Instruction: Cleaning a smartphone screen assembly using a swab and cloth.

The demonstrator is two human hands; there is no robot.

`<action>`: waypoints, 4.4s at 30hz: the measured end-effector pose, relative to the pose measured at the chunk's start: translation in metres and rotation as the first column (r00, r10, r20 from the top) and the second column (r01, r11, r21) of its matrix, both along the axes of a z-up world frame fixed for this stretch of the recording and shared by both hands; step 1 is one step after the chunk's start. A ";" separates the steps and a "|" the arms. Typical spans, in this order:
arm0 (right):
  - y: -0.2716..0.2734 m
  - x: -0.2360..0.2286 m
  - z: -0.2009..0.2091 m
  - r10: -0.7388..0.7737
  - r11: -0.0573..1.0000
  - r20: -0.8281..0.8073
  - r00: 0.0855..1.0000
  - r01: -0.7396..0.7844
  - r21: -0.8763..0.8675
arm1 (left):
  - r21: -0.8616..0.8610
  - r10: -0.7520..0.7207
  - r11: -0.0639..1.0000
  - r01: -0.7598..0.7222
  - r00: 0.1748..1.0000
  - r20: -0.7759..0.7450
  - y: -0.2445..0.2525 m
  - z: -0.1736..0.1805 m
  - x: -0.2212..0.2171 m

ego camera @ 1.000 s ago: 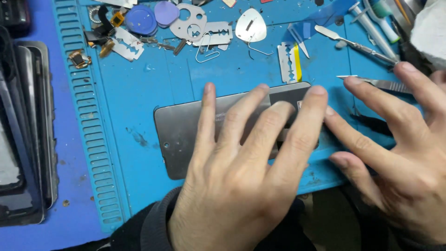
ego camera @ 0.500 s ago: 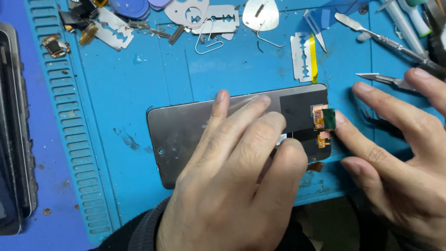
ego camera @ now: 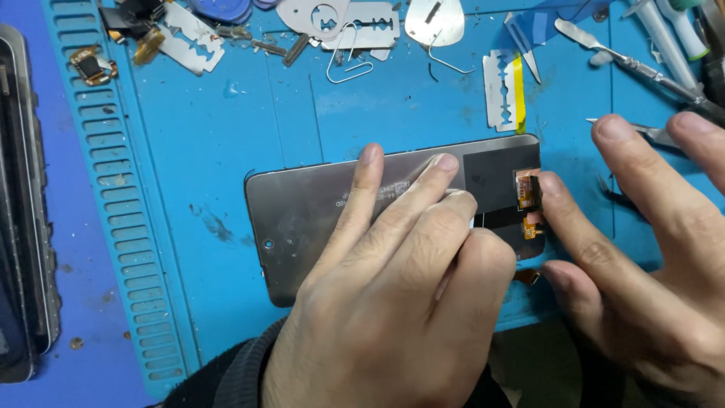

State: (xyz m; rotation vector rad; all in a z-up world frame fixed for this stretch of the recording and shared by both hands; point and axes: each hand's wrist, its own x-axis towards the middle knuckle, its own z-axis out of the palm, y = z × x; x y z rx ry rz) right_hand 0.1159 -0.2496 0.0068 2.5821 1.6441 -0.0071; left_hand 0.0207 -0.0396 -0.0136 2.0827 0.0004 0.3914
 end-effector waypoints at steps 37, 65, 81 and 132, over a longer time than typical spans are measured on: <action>0.000 0.007 0.002 0.105 0.993 0.111 0.988 -0.098 -0.062 | 0.017 0.019 1.000 -0.020 0.999 0.027 0.001 -0.002 -0.003; 0.023 0.000 0.010 0.304 0.951 0.197 0.932 -0.284 -0.123 | 0.066 0.053 0.996 -0.056 0.997 0.047 0.002 0.001 -0.002; 0.000 0.013 0.006 -0.016 0.991 -0.180 0.984 0.039 0.124 | 0.067 0.056 0.996 -0.059 0.997 0.050 0.002 0.001 -0.002; 0.006 0.022 0.010 0.150 0.986 -0.011 0.989 -0.149 0.074 | 0.107 0.011 0.994 -0.014 0.999 0.030 -0.001 0.004 -0.001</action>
